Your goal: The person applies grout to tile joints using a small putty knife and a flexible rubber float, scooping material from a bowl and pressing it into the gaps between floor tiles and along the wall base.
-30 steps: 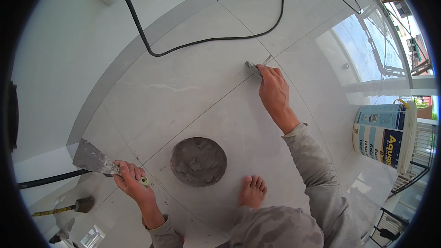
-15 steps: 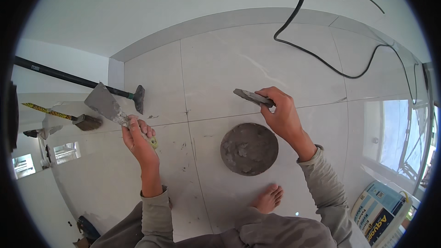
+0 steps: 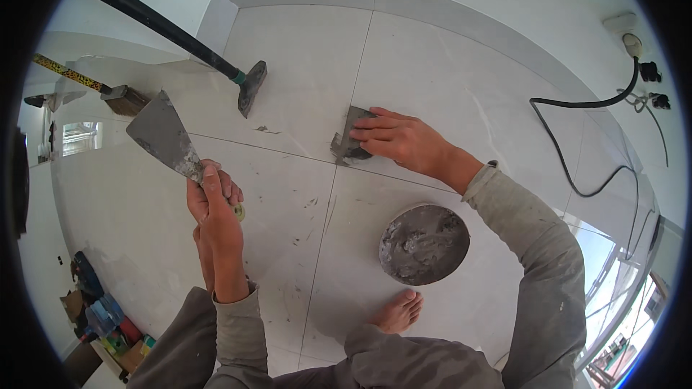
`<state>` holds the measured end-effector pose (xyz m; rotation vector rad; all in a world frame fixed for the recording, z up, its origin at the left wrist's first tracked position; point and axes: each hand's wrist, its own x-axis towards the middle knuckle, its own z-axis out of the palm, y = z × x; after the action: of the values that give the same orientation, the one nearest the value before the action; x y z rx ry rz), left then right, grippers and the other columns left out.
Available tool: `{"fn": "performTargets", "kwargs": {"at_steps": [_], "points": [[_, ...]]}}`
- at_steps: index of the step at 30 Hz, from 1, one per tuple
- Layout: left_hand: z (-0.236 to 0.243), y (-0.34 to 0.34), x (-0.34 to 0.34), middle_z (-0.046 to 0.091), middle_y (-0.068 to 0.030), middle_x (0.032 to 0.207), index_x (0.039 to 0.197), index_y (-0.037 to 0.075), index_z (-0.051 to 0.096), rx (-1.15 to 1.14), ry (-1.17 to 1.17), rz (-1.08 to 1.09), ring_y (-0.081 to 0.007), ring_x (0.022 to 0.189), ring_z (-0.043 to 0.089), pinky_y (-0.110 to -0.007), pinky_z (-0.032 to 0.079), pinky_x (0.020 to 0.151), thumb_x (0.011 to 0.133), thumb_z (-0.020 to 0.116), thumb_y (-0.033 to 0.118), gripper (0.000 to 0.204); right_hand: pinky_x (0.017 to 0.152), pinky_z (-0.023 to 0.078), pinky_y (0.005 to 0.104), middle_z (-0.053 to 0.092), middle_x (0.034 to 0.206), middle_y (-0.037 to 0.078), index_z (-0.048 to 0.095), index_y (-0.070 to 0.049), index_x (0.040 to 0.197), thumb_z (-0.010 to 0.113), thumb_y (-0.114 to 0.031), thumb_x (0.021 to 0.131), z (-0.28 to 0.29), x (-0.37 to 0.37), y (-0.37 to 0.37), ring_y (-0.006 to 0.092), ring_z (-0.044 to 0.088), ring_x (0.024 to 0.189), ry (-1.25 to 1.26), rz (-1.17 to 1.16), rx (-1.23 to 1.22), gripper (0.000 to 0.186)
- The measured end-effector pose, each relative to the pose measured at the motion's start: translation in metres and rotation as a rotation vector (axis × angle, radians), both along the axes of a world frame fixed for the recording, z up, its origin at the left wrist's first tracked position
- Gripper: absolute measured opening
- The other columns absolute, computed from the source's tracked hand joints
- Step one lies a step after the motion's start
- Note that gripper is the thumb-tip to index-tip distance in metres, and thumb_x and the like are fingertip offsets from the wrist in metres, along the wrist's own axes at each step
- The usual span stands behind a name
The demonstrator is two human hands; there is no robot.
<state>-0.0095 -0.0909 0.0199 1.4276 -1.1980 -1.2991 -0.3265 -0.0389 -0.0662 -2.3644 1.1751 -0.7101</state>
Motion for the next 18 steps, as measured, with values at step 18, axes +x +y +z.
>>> {"fn": "performTargets", "kwargs": {"at_steps": [18], "points": [[-0.061, 0.006, 0.021, 0.043, 0.0035, 0.073, 0.104, 0.009, 0.051, 0.022, 0.161, 0.296, -0.0061, 0.06, 0.039, -0.025, 0.037, 0.056, 0.106, 0.054, 0.03, 0.022, 0.088, 0.059, 0.0397, 0.074, 0.113, 0.007, 0.069, -0.004, 0.098, 0.074, 0.004, 0.073, 0.02, -0.024, -0.041, 0.026, 0.069, 0.103, 0.137, -0.428, -0.075, 0.027]]}}
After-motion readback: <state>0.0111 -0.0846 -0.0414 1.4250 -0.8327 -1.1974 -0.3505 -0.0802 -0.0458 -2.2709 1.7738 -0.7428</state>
